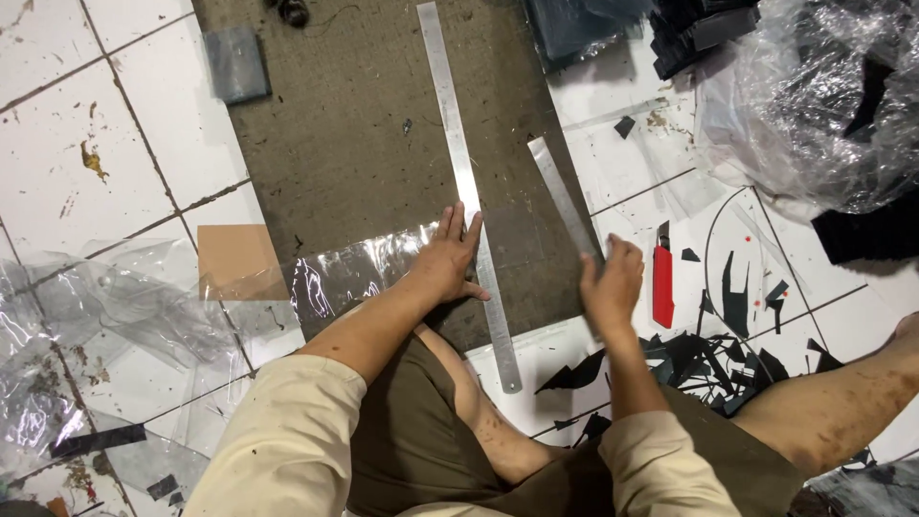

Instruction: Measuring and cutting strips of clear plastic using a metal ruler and a utility knife on a workshop floor.

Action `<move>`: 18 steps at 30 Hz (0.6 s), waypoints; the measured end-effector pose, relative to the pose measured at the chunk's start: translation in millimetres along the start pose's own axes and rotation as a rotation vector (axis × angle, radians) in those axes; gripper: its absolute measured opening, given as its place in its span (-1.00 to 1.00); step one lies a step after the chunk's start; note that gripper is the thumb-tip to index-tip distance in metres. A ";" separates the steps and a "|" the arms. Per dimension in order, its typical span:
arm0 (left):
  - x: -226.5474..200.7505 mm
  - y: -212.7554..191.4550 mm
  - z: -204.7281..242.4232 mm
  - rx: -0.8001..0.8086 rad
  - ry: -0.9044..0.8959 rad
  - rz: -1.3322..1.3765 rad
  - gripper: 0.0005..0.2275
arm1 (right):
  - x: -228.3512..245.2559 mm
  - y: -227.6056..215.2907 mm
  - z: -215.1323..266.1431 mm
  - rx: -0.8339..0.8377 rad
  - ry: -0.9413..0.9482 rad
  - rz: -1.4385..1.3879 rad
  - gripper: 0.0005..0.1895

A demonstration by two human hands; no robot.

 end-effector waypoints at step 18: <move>5.9 3.6 -3.4 -0.064 0.002 0.005 0.26 | -7.5 -53.8 -87.7 0.495 -0.357 0.244 -0.46</move>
Point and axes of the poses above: each hand's wrist, its own z-axis away from the middle knuckle, its own y-axis out of the palm, x = y × z, the point moved 6 cm from there along -z, towards the middle knuckle, and after that the axes turned 11 degrees about z, right-handed, at the moved point
